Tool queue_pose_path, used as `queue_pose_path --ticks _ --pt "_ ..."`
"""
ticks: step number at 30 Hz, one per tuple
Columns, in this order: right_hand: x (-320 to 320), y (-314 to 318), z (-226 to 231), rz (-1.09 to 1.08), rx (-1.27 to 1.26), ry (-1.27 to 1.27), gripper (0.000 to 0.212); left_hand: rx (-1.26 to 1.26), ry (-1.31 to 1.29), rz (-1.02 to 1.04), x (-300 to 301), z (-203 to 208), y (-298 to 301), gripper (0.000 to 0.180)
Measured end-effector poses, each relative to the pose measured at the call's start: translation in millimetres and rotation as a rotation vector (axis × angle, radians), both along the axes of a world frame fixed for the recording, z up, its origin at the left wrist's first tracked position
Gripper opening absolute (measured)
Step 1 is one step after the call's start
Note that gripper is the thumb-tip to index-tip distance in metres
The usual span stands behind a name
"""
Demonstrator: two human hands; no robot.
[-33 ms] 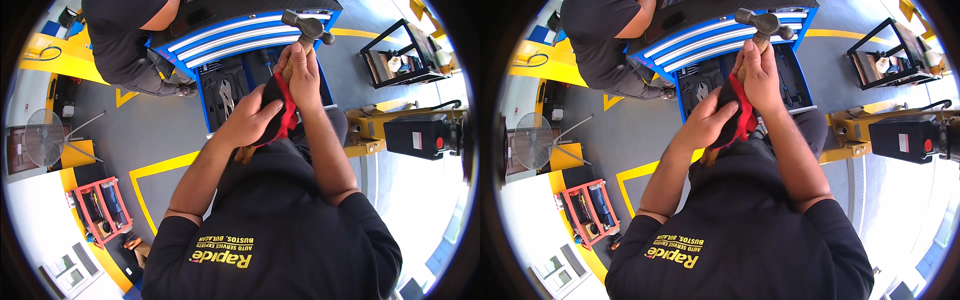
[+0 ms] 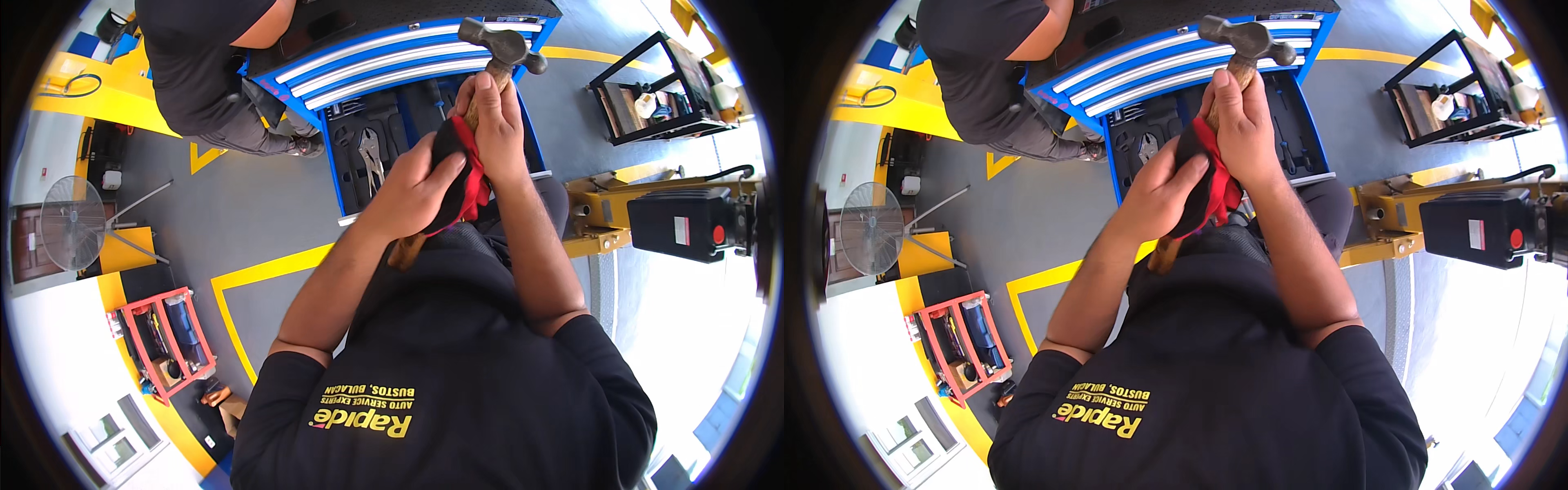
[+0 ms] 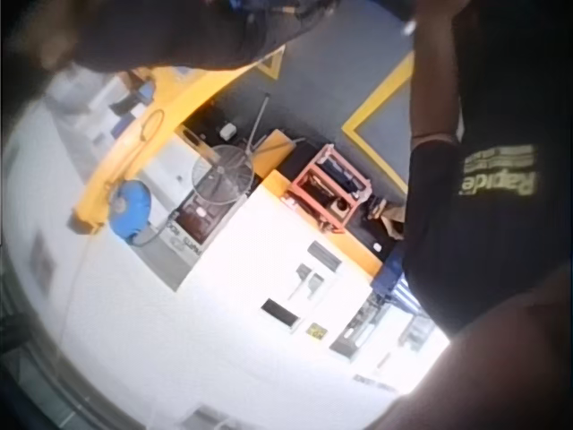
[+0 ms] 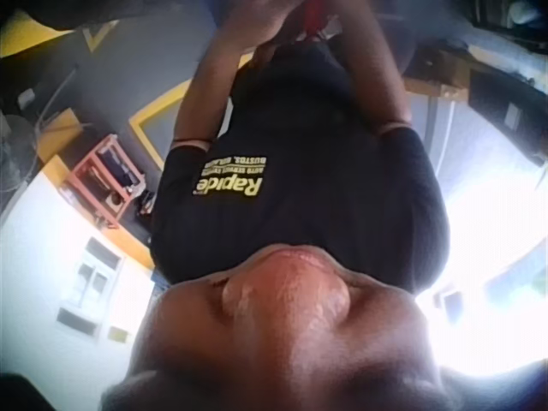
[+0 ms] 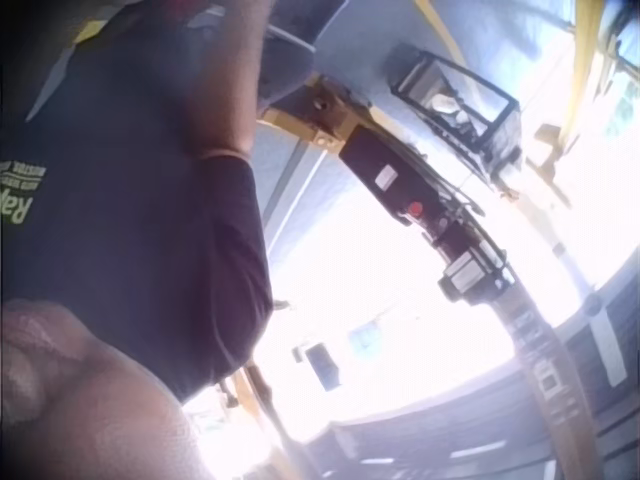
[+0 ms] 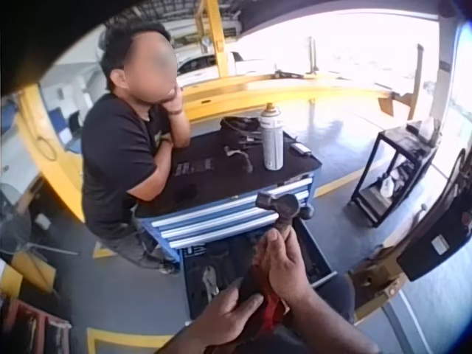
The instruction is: The person opens drawers in a blue tool chest and wipes several tools with a red cloth. They handle pliers, a hammer, and other hand tools, cleaning each one before placing it back in the drawer.
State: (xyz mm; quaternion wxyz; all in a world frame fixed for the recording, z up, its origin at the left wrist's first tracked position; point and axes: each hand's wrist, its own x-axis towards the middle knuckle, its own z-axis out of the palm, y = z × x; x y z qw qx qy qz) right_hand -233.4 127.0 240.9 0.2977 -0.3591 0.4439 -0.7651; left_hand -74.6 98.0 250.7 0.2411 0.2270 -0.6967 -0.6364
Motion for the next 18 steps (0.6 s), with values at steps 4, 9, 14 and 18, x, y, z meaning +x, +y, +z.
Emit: queue_pose_path --ticks 4,9,14,18 --pt "-2 4 -4 0.002 0.058 0.070 0.024 0.081 0.021 0.044 -10 -10 7 0.036" --pt "-22 -12 17 -0.036 0.054 -0.002 0.030 -0.046 -0.121 -0.001 10 1 10 0.032" --pt "-38 -14 27 -0.111 -0.065 -0.174 0.027 -0.120 -0.220 -0.100 50 12 18 0.032" --pt "-9 -15 16 -0.112 -0.012 -0.158 0.026 -0.159 -0.261 -0.001 30 30 2 0.031"
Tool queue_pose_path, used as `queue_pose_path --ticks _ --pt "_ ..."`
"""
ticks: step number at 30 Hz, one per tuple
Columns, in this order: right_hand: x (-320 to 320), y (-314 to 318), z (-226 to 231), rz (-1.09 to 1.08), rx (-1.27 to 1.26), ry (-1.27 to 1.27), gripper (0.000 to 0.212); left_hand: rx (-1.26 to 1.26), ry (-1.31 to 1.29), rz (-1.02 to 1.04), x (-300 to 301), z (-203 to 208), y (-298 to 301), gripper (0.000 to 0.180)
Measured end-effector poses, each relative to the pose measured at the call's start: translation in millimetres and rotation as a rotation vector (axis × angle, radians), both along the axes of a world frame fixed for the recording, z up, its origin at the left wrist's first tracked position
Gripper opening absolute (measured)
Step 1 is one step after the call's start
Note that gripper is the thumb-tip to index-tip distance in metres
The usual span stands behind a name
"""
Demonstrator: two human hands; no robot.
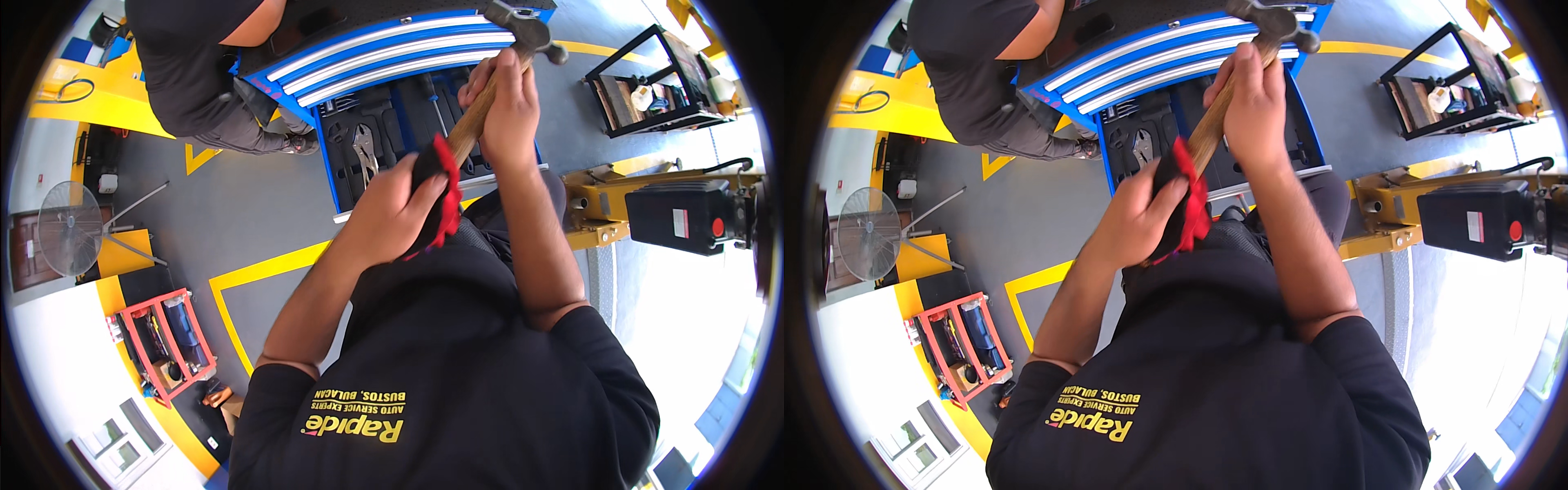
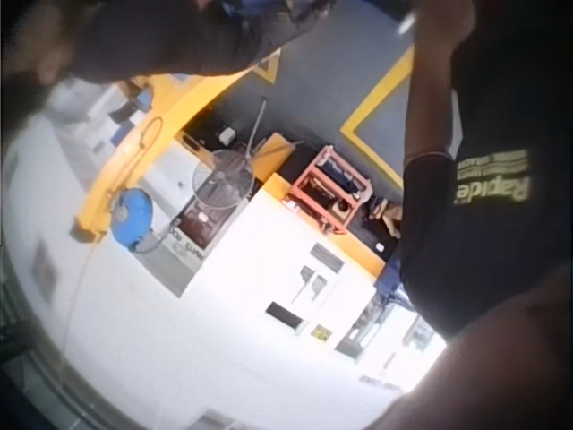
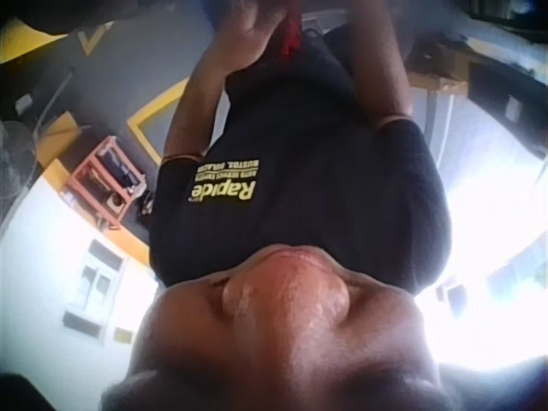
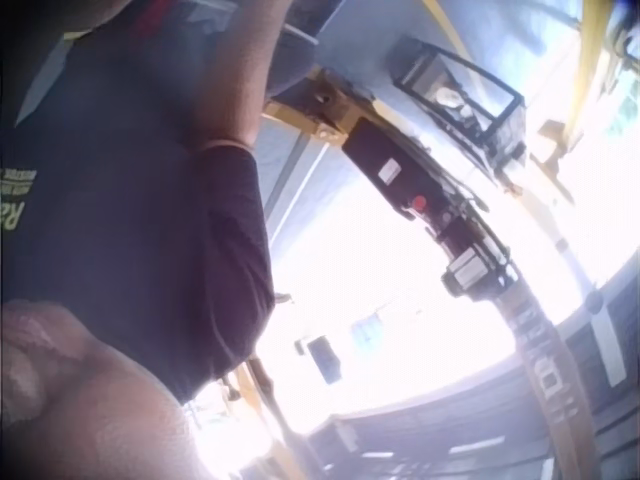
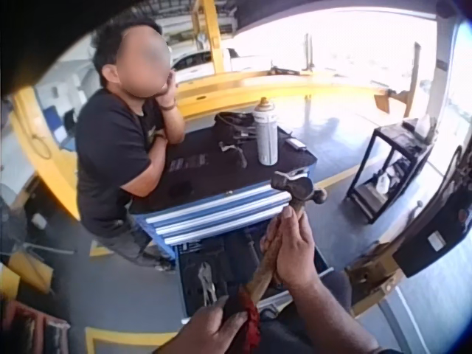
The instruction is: The person opens drawers in a blue tool chest and wipes several tools with a red cloth. They handle pliers, a hammer, and other hand tools, cleaning each one before placing it back in the drawer.
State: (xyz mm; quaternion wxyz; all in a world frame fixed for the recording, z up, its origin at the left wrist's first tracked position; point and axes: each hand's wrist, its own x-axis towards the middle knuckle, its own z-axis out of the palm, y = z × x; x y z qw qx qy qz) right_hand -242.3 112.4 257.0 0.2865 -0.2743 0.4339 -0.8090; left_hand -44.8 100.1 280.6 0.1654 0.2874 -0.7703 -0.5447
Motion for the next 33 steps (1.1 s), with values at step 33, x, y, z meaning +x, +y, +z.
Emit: queue_pose_path --ticks 33 --pt "13 22 26 0.208 0.010 0.063 0.041 -0.167 0.124 -0.027 -6 2 -3 0.027"
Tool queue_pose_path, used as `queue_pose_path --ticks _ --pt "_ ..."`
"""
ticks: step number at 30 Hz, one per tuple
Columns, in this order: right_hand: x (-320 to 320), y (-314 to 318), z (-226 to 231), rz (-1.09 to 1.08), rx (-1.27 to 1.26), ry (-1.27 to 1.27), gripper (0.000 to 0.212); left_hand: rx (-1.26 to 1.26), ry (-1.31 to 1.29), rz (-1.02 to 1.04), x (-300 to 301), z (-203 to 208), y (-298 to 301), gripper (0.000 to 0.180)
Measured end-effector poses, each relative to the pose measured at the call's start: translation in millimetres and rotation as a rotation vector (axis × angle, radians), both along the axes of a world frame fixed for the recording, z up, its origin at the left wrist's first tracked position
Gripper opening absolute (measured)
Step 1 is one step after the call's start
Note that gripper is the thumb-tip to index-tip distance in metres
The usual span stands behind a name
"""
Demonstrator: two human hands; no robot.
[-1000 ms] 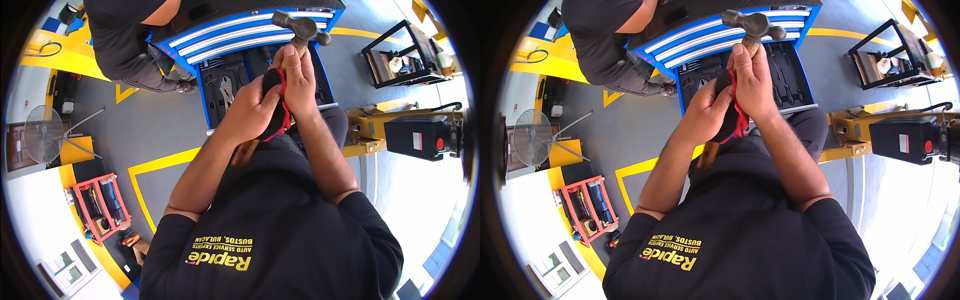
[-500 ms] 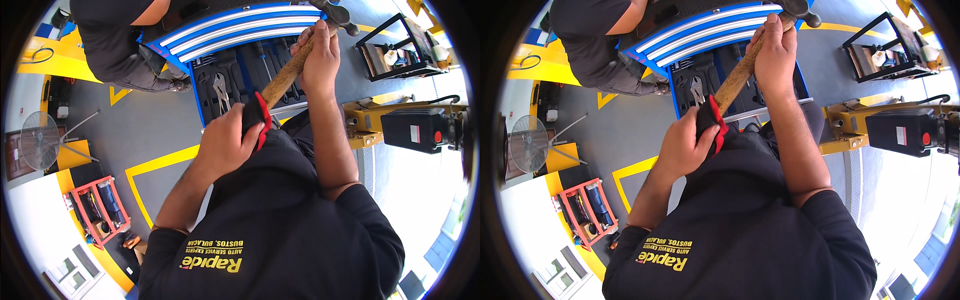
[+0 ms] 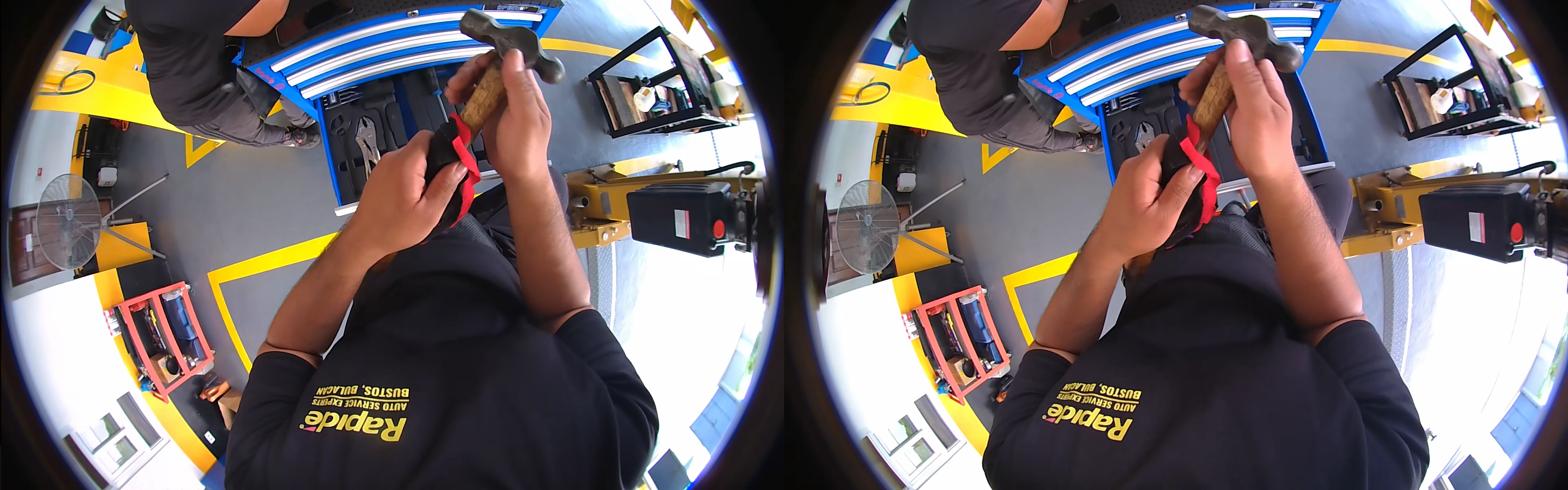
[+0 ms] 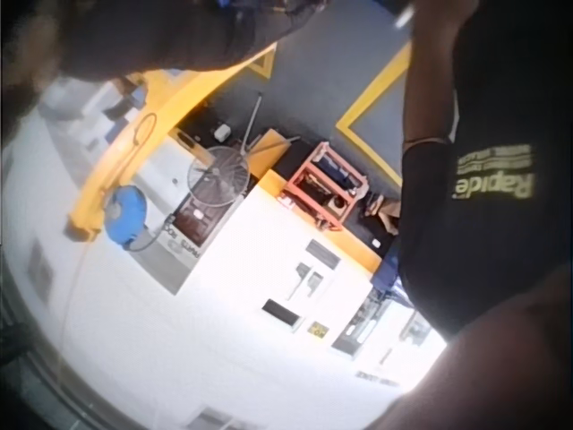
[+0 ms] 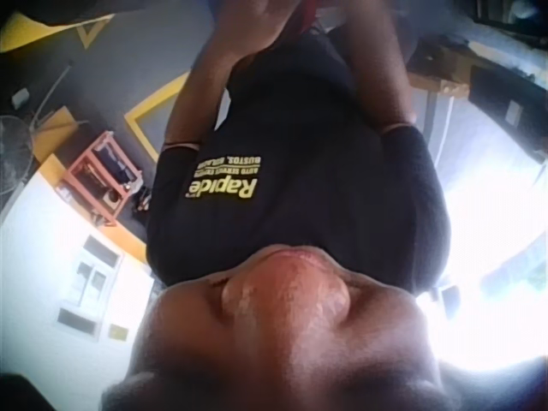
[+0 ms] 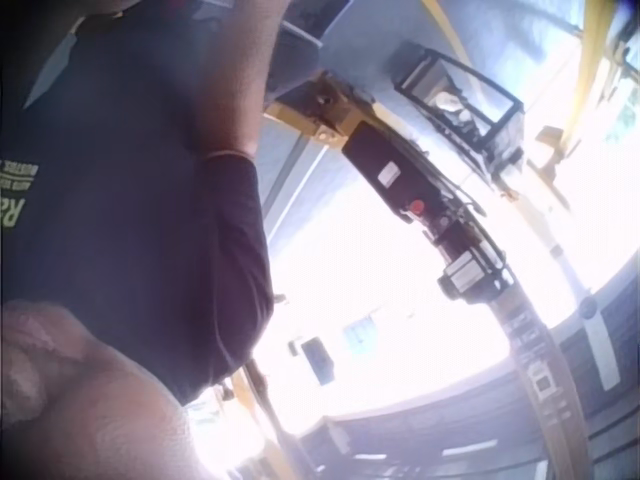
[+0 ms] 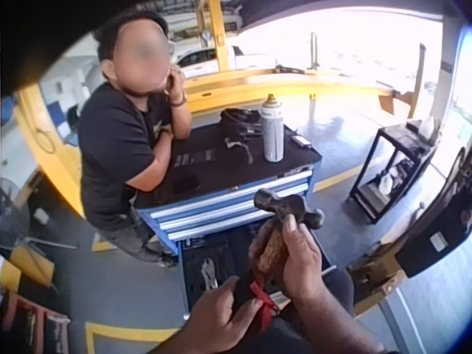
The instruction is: The person opens drawers in a blue tool chest and wipes several tools with a red cloth. They handle pliers, a hammer, and other hand tools, cleaning each one before placing it back in the drawer.
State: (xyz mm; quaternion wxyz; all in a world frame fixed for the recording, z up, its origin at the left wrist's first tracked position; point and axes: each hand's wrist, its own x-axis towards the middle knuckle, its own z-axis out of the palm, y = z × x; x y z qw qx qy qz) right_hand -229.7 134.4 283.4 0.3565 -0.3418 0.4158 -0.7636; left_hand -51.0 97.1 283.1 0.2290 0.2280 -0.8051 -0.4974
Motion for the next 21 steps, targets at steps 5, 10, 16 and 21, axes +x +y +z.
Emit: queue_pose_path --ticks 5,10,16,21 --pt "-11 -5 -7 0.116 0.060 0.265 0.052 0.084 0.104 0.074 -9 -11 -5 0.027" --pt "12 24 -36 0.391 0.107 -0.107 0.083 0.164 0.307 0.177 -22 -7 -27 0.026" --pt "62 52 -47 0.611 0.456 -0.054 0.037 0.254 0.552 0.243 -35 4 -48 0.030" --pt "71 49 -30 0.445 0.483 0.233 0.025 0.143 0.589 0.221 -17 6 -41 0.039"
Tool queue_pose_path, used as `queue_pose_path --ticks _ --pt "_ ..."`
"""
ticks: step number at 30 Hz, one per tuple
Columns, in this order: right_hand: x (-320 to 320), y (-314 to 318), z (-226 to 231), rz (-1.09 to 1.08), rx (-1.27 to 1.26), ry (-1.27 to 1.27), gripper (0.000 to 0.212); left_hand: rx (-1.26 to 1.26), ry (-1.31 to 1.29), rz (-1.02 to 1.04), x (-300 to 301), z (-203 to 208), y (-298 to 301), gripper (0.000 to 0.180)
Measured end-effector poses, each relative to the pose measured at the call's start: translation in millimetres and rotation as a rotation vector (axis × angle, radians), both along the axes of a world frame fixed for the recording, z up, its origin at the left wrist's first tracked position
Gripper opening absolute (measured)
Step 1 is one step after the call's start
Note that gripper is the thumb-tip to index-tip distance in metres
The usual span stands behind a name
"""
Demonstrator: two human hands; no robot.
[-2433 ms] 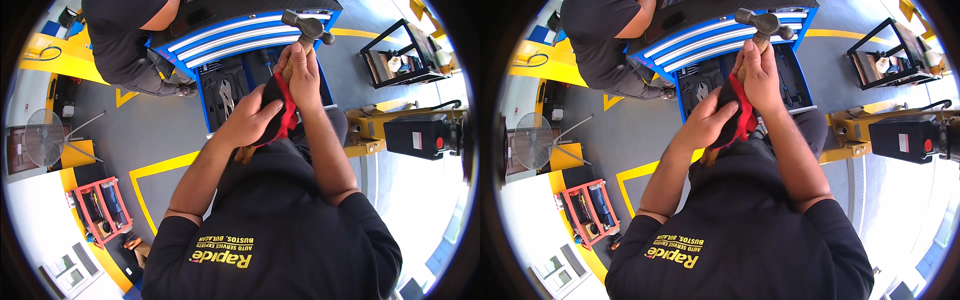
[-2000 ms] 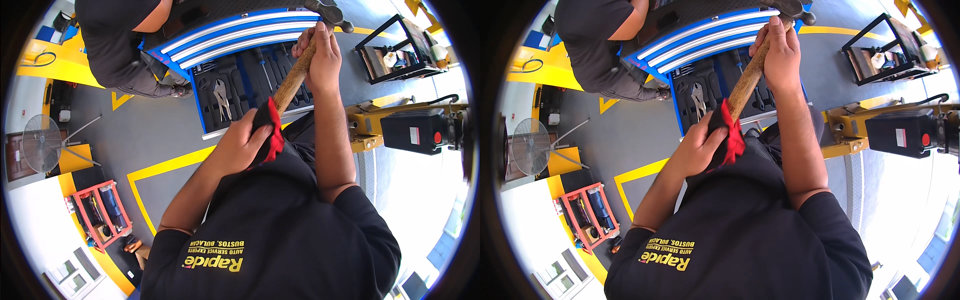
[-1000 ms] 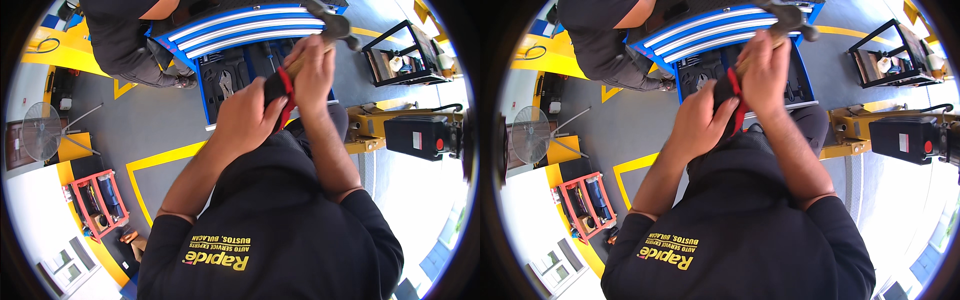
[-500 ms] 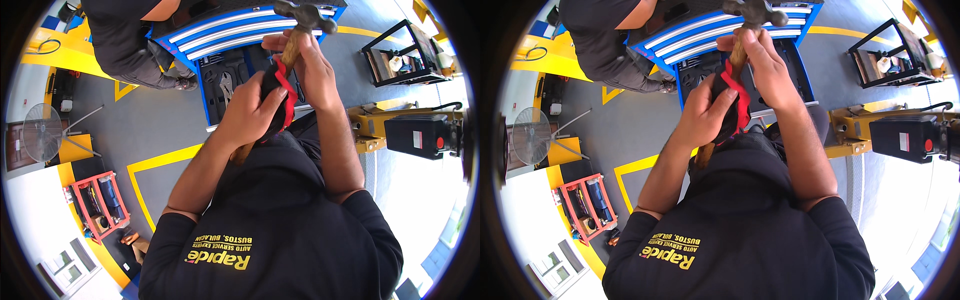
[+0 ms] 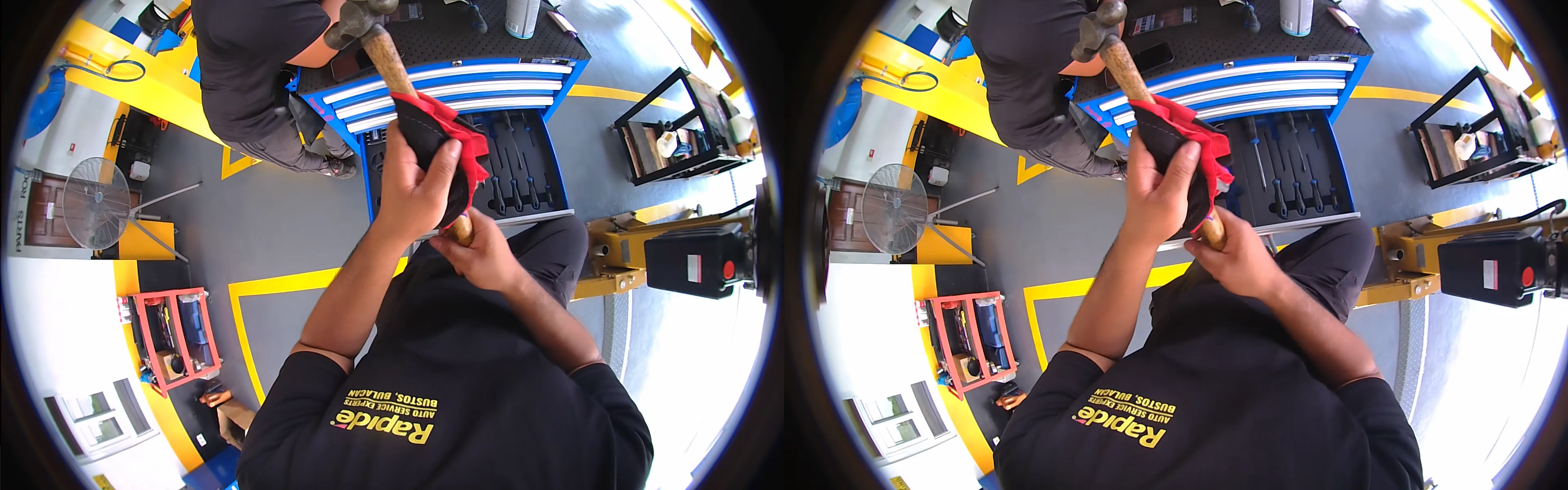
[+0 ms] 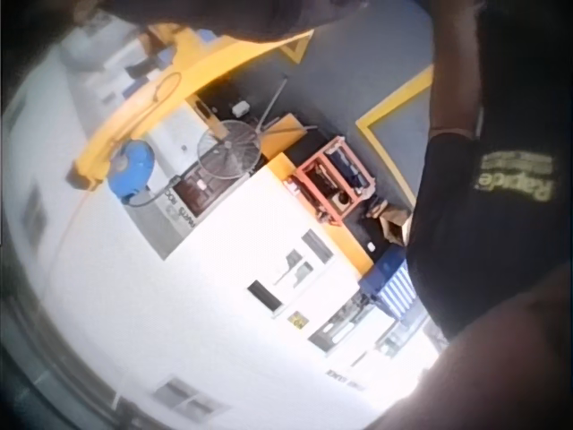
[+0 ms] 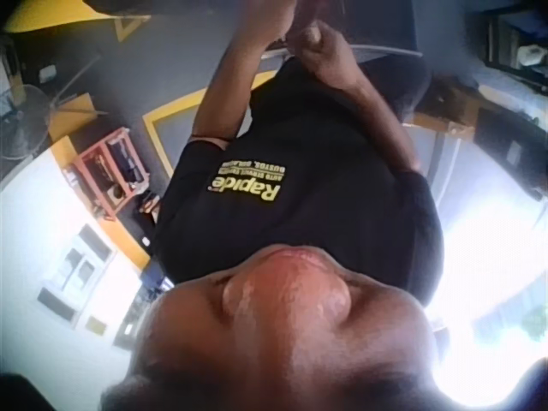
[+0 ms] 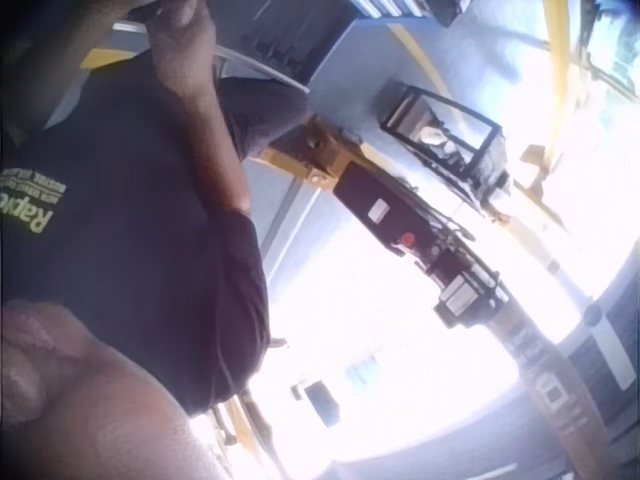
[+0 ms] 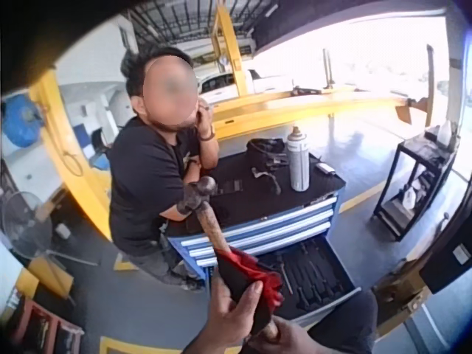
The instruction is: The person opens drawers in a blue tool chest and wipes several tools with a red cloth. They handle pliers, a hammer, and other hand tools, cleaning each one before placing it back in the drawer.
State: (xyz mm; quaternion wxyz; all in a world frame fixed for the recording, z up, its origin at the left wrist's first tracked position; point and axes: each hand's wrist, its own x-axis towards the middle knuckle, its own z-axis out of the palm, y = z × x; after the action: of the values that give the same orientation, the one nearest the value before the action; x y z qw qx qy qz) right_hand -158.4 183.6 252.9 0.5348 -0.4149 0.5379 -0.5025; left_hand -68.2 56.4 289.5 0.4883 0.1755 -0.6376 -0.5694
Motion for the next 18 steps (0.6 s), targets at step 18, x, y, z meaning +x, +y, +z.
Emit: queue_pose_path --ticks 18 --pt "-7 18 54 0.299 0.113 -0.863 0.022 0.582 0.602 -0.670 -3 10 -8 0.041"
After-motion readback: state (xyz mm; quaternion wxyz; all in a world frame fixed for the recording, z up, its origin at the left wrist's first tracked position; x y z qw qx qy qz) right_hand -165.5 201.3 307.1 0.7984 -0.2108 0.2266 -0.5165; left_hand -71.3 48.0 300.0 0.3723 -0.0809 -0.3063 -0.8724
